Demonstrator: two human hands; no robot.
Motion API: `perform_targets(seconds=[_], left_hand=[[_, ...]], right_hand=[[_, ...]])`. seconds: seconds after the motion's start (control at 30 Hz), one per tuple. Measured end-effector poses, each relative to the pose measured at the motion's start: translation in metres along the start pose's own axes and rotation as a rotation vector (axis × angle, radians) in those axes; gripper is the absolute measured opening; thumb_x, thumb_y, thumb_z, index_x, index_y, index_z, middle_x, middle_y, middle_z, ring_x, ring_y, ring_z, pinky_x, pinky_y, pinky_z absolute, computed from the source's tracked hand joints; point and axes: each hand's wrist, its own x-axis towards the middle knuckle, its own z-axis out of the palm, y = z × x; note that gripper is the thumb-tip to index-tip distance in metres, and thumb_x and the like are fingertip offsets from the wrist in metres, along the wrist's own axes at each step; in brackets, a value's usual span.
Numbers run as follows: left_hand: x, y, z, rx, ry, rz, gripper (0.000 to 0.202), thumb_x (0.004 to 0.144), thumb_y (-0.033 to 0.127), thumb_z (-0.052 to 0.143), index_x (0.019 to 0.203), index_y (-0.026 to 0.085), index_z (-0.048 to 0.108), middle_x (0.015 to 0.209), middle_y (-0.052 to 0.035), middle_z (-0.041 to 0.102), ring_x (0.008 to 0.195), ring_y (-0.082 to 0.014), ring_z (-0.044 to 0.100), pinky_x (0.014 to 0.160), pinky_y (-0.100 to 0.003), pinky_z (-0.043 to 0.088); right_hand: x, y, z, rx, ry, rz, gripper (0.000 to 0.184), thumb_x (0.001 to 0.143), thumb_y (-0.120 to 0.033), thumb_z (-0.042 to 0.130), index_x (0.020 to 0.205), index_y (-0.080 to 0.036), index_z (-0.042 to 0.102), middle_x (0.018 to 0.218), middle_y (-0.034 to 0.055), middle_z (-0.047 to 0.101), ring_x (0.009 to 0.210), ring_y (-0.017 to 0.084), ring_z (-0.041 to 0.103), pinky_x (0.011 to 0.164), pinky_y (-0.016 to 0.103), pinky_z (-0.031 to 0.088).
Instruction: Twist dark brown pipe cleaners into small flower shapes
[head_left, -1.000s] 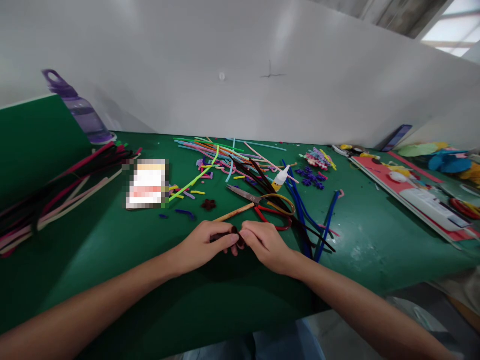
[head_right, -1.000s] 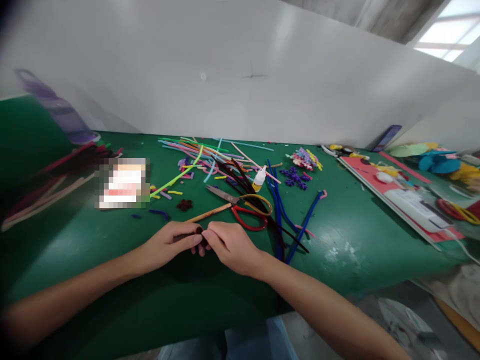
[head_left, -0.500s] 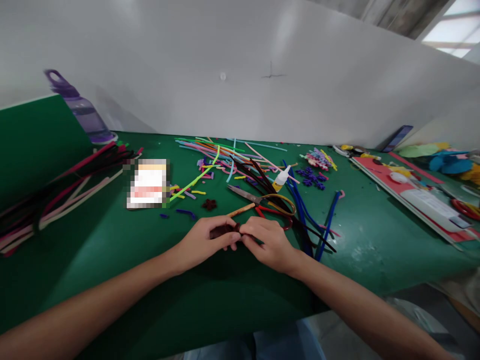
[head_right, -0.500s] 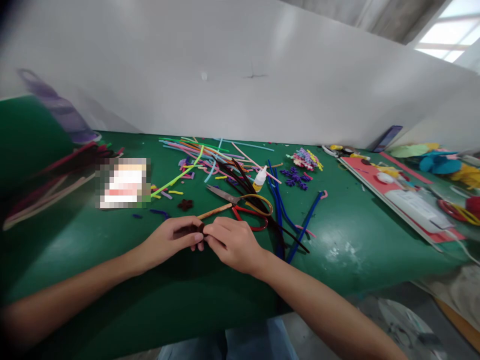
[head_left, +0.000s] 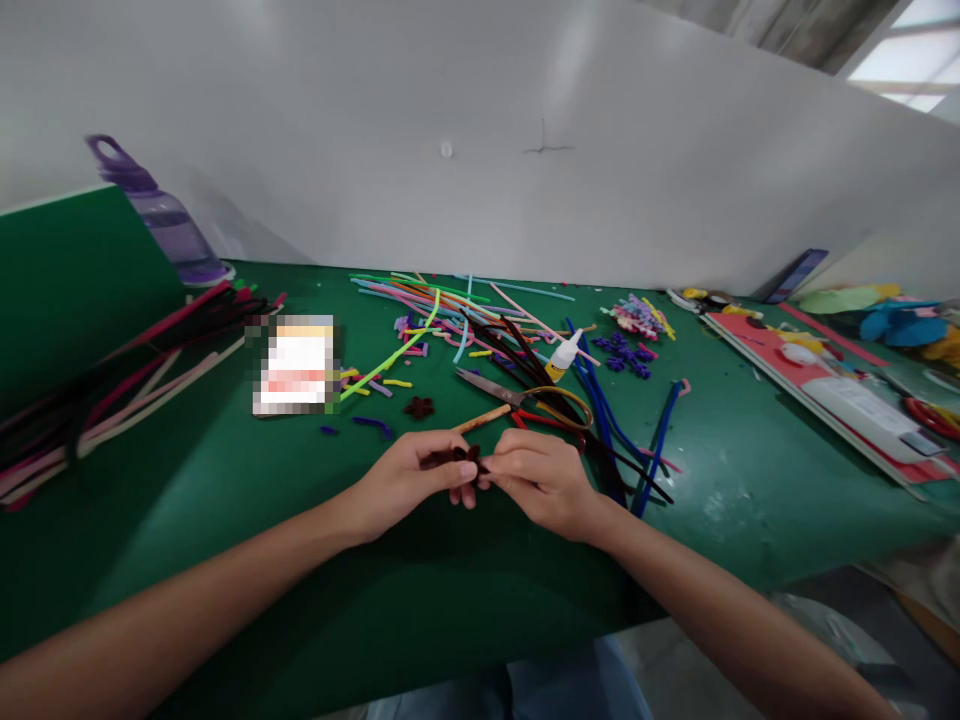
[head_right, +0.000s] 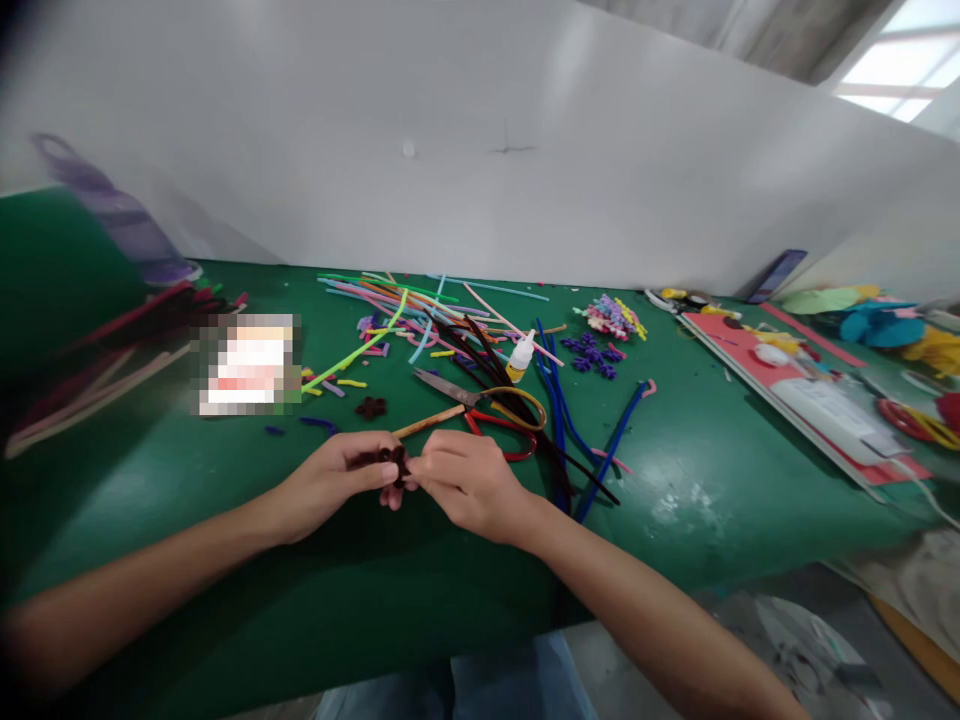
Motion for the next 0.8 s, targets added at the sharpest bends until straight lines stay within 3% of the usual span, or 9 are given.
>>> perform_targets(seconds=[0.2,0.27,0.4,0.57,0.8], left_hand=[[-0.001,-0.001,0.0,-0.075,-0.034,-0.004,0.013,0.083,0.024,0.061,0.08,0.011,0.062,0.075,-0.0025,0.065,0.063,-0.0105,0.059,0.063,-0.023,0.045],[0.0,0.0,-0.001,-0.033,-0.002,0.011,0.012,0.083,0.023,0.061,0.08,0.011,0.062,0.07,-0.0011,0.064,0.062,-0.0104,0.059,0.062,-0.022,0.045],[0.002,0.002,0.0,0.035,0.049,0.049,0.012,0.083,0.024,0.059,0.087,0.013,0.059,0.08,-0.002,0.066,0.062,-0.0102,0.06,0.059,-0.022,0.045],[0.0,0.002,0.005,0.08,0.089,0.007,0.015,0.081,0.025,0.061,0.088,0.016,0.05,0.068,0.0024,0.062,0.061,-0.0117,0.061,0.057,-0.023,0.045],[-0.001,-0.001,0.006,0.168,0.101,-0.021,0.015,0.081,0.029,0.06,0.085,0.017,0.052,0.066,0.0019,0.062,0.062,-0.0127,0.06,0.059,-0.024,0.046]], right_hand=[[0.003,-0.004,0.002,0.142,0.046,-0.004,0.01,0.087,-0.011,0.051,0.085,-0.019,0.057,0.069,0.0019,0.06,0.063,0.012,0.052,0.058,0.024,0.043],[0.001,-0.004,0.0,0.114,0.041,0.126,0.003,0.086,-0.019,0.055,0.083,-0.019,0.055,0.068,0.0007,0.059,0.059,0.012,0.05,0.056,0.024,0.041],[0.0,-0.004,-0.005,0.053,-0.002,0.389,0.018,0.089,-0.03,0.048,0.075,-0.019,0.048,0.063,-0.0022,0.049,0.054,0.01,0.044,0.051,0.022,0.035],[0.0,-0.005,0.0,0.026,-0.187,0.332,0.027,0.094,-0.027,0.037,0.069,-0.018,0.044,0.062,-0.0032,0.046,0.056,0.009,0.044,0.055,0.022,0.032],[-0.003,-0.002,0.006,-0.062,-0.242,0.342,0.025,0.095,-0.027,0.034,0.074,-0.019,0.045,0.064,-0.0023,0.05,0.056,0.01,0.046,0.054,0.022,0.031]])
